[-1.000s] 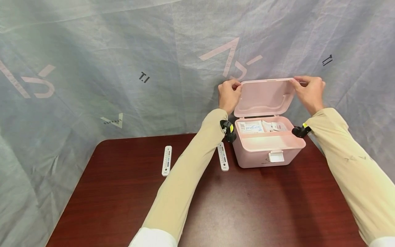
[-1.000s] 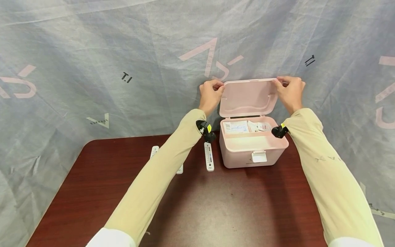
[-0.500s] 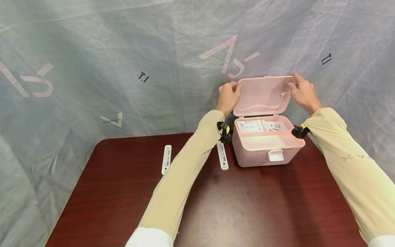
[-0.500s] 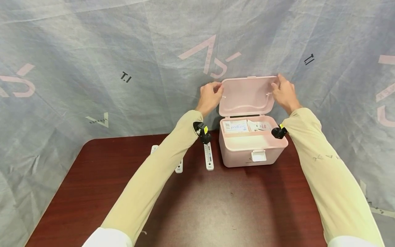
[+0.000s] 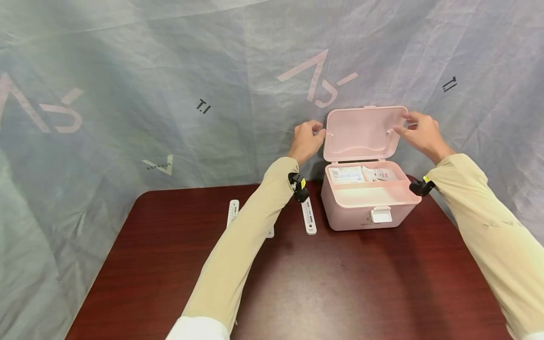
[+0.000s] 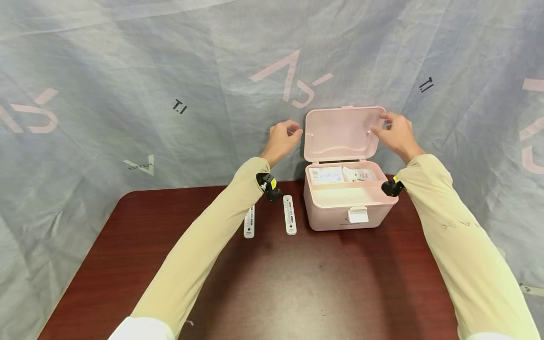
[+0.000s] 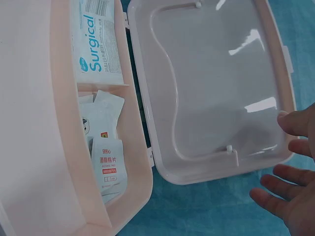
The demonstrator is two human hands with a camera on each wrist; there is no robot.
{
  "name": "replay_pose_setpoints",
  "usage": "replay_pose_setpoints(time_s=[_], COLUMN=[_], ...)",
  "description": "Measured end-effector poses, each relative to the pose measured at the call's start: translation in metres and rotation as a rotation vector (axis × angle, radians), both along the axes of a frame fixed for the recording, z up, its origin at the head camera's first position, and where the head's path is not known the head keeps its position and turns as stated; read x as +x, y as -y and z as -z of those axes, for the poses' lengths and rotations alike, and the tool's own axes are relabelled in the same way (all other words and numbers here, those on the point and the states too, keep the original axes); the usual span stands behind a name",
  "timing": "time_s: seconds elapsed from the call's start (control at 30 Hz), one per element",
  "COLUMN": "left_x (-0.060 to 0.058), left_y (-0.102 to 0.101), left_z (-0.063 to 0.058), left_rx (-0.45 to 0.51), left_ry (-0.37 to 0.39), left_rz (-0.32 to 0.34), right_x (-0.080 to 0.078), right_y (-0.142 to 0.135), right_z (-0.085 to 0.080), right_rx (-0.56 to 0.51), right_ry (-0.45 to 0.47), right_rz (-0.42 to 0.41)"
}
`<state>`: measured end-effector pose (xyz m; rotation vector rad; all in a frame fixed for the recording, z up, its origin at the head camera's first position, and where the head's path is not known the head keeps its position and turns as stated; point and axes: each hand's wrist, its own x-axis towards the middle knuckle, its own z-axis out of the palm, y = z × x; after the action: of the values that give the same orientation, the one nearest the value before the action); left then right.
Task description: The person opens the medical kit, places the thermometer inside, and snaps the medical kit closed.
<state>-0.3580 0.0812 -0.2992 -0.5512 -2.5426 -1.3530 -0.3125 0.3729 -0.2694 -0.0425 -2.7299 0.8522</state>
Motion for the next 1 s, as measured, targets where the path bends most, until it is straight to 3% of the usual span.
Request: replay_pose_setpoints(time_s=[0.47,1.0], left_x=[0.007,0.03], left_y=[0.015,0.003], left_z=[0.01,0.015], left_rx=[0.064,0.123], left_ry=[-0.024,-0.038], left_rz=[0.021,-0.012], right_x=[0.016,0.036], right_y=[-0.014,-0.016], right_z=[0.012,0.028], right_rx=[0.0,0.031], right_ry=[0.016,0.015], right_rz=[-0.03,-0.079])
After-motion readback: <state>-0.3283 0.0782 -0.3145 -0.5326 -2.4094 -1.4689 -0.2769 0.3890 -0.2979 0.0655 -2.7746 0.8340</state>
